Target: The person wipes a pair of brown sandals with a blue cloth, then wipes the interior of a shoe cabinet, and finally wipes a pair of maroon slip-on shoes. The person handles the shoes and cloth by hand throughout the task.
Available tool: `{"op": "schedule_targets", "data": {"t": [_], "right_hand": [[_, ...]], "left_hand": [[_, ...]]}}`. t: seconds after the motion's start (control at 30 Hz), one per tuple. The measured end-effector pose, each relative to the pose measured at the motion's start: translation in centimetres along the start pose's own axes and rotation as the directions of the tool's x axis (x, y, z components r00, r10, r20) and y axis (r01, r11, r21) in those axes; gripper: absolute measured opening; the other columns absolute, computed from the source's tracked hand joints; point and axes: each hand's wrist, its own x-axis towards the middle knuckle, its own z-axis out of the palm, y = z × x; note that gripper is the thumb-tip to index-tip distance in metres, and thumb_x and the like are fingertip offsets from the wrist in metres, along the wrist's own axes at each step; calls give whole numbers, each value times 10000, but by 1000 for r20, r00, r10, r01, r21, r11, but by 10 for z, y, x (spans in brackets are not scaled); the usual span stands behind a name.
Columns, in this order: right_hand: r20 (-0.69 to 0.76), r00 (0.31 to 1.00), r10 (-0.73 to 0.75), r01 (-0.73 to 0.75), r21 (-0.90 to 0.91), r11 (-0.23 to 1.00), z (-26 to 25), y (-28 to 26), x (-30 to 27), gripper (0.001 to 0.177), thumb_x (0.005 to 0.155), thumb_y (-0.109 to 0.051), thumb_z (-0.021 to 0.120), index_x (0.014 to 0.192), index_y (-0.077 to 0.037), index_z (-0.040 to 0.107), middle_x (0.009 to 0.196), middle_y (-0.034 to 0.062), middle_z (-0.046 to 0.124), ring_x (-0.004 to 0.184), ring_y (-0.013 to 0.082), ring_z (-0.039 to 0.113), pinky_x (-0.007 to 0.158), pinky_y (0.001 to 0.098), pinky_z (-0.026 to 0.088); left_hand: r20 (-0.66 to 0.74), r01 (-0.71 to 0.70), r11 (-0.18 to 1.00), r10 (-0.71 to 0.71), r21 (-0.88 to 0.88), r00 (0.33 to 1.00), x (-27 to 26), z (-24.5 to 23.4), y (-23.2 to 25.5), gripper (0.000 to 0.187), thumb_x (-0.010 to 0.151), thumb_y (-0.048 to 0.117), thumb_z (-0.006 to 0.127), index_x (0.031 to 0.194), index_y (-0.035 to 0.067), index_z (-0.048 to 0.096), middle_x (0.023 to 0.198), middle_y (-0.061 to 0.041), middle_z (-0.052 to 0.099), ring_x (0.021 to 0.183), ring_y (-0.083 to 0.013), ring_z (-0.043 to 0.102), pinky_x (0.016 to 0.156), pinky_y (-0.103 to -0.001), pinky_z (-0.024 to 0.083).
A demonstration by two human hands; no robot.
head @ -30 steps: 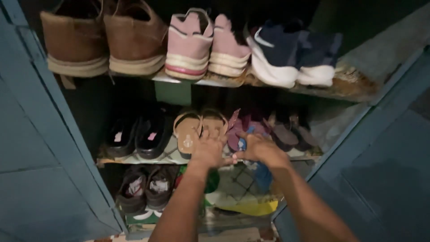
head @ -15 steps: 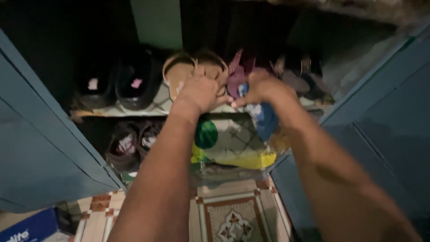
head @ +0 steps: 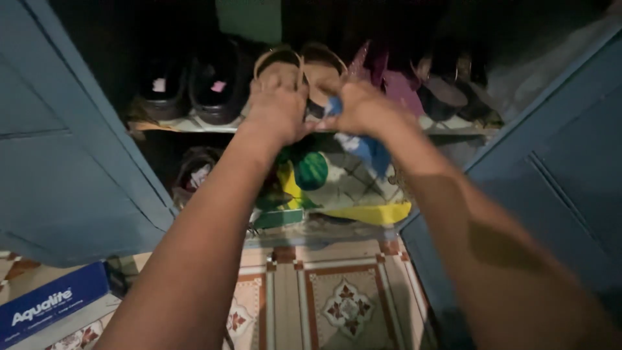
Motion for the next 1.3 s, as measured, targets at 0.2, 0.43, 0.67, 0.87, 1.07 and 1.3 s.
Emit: {"op": "schedule_targets", "data": {"t": [0.2, 0.43, 0.67, 0.87, 1.07, 1.3], "right_hand": [[8, 999, 50, -49, -32, 998, 4, -42, -3, 836, 784, -458, 828, 1509, -300, 443, 1475, 177, 501, 1322, 375, 515, 1041, 475, 469], [-31, 996, 88, -91, -101, 991, 22, -42, 16, 675, 896, -416, 734, 1510, -294, 482, 1382, 193, 610, 1274, 404, 578, 1031, 497, 490], [-73, 990, 123, -136, -218, 966, 15, -65, 19, 822, 808, -407, 802, 1516, -262, 409, 1349, 143, 611, 1225, 365, 595, 975, 478, 503], [46, 997, 61, -48, -239, 970, 16, -117, 20, 691, 899, -470, 735, 1496, -253, 462, 1306, 146, 663, 1203, 354, 637, 970, 466, 525], [-77, 993, -94, 63, -340, 938, 54, -110, 40, 497, 928, -429, 706, 1331, -166, 582, 1243, 187, 689, 1179, 360, 652, 920, 462, 556], [-137, 991, -1, -32, -243, 970, 36, -136, 30, 565, 904, -427, 717, 1375, -164, 548, 1275, 215, 644, 1120, 383, 660, 891, 470, 557]], "left_hand": [[-72, -30, 999, 28, -29, 997, 0, 39, -30, 803, 880, 472, 680, 1571, 250, 336, 1567, -120, 413, 1397, -438, 410, 1138, -586, 267], [-80, 23, 999, -25, -24, 996, 12, 55, -34, 750, 930, 518, 634, 1559, 221, 352, 1596, -106, 388, 1430, -429, 365, 1176, -560, 236], [17, 112, 989, -114, 97, 993, -34, 0, -63, 810, 887, 570, 630, 1553, 252, 297, 1662, -111, 199, 1528, -390, 127, 1123, -765, 78], [71, 183, 983, -184, 28, 980, -45, 7, -104, 658, 1019, 325, 547, 1604, 450, 272, 1692, -80, 205, 1538, -471, 119, 1105, -831, 116], [366, 182, 983, -163, -17, 916, -39, -31, -110, 877, 935, 278, 676, 1607, 458, 142, 1716, 68, 124, 1571, -420, 50, 1138, -801, 138], [208, 69, 988, -39, -138, 977, -47, 4, -133, 847, 956, 382, 660, 1626, 297, 149, 1702, 41, 130, 1564, -396, -31, 1143, -801, 55]]}}
